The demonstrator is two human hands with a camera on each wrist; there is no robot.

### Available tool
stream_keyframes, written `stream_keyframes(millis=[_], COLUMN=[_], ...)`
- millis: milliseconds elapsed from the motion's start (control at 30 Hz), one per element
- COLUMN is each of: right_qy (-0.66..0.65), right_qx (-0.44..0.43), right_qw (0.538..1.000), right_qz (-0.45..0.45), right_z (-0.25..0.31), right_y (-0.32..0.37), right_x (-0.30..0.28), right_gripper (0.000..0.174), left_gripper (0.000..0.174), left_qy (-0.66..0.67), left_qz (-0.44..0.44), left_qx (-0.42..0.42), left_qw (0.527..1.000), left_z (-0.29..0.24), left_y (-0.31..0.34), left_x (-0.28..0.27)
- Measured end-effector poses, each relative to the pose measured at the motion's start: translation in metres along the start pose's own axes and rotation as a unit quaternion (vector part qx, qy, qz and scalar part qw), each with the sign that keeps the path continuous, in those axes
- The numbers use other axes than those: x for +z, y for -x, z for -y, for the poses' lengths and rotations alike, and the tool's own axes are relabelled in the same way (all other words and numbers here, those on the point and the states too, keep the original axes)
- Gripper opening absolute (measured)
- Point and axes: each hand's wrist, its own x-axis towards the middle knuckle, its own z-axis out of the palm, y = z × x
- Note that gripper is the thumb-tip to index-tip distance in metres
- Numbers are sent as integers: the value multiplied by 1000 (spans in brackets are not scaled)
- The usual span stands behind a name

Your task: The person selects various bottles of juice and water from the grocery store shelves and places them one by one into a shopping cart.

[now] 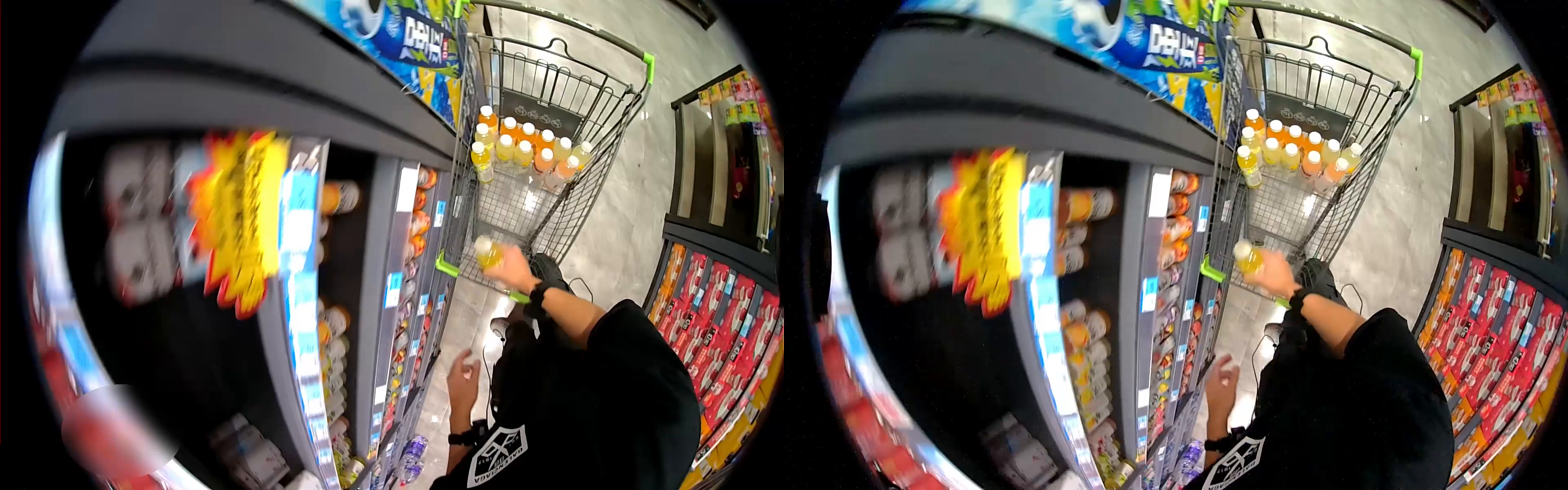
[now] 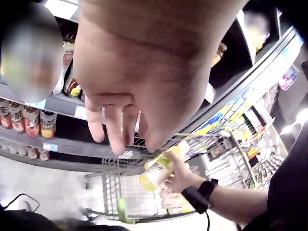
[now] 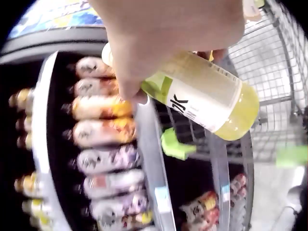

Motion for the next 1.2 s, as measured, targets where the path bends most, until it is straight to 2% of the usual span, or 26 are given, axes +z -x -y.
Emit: stream_keyframes(millis=[67,133,200,233,300,400,467,500,533,567,633,667,700,733,767,800,833,867,933,1000,1033,1067,1100,1133,1167,1200], right_qy=[2,-13,55,66,55,-1,-100,-113,-64,-76,2,87,132,234,265,323,407,462,523,483,418,352,182,10,-25,-54], right_qx=[71,105,91,111,121,100,76,82,112,108,157,90,93,79,91,99,101,62,-143,-243,-161,-69,18,116,237,248], right_qw=[995,987,982,980,977,973,962,966,979,978,982,990,987,969,949,920,879,830,802,838,883,909,960,970,953,957], right_qz=[-69,-119,-157,-154,-165,-207,-243,-219,-160,-161,-101,-65,-25,20,143,198,229,305,250,69,138,211,212,215,189,138], right_z=[-52,-67,-89,-101,-127,-133,-124,-148,-154,-202,-175,-177,-162,-177,-148,-132,-159,-127,-115,-140,-131,-124,-152,-173,-125,-112], right_y=[-68,-126,-181,-207,-247,-258,-246,-238,-224,-216,-159,-128,-96,-66,-34,2,28,55,116,149,144,145,141,131,151,167], right_x=[-21,-45,-55,-57,-57,-51,-50,-44,-45,-26,-33,-32,-33,-25,-35,-33,-18,-18,-5,16,19,21,26,34,35,41], right_gripper=[57,65,72,71,71,70,64,59,55,48,32,26,25,26,28,34,44,55,58,54,51,49,47,45,39,36], left_gripper=[43,51,62,70,67,61,57,55,52,50,49,48,46,44,45,46,43,41,39,42,40,37,35,34,31,27], left_qy=[4,14,78,87,107,116,126,130,135,143,148,155,157,148,137,129,102,82,78,67,70,71,41,44,57,98], left_qz=[71,125,112,112,106,99,89,86,82,75,61,54,45,38,36,31,5,-17,-62,-133,-153,-206,-278,-299,-390,-456], left_qx=[-33,-96,-193,-199,-219,-247,-254,-246,-235,-222,-206,-193,-178,-146,-123,-102,-81,-48,-18,24,1,20,38,14,103,64], left_qw=[997,987,972,970,964,957,955,957,959,962,965,967,970,978,982,986,991,995,995,989,986,976,959,953,913,882], left_z=[15,20,19,21,43,46,47,48,48,47,42,42,44,51,61,73,90,118,157,187,204,238,257,266,285,321], left_y=[-3,2,10,13,23,31,33,32,30,30,29,29,31,33,36,40,43,46,56,72,81,87,98,117,130,133], left_x=[23,40,56,61,71,67,63,61,59,56,48,43,39,35,28,22,16,12,-8,-36,-51,-58,-69,-87,-100,-103])
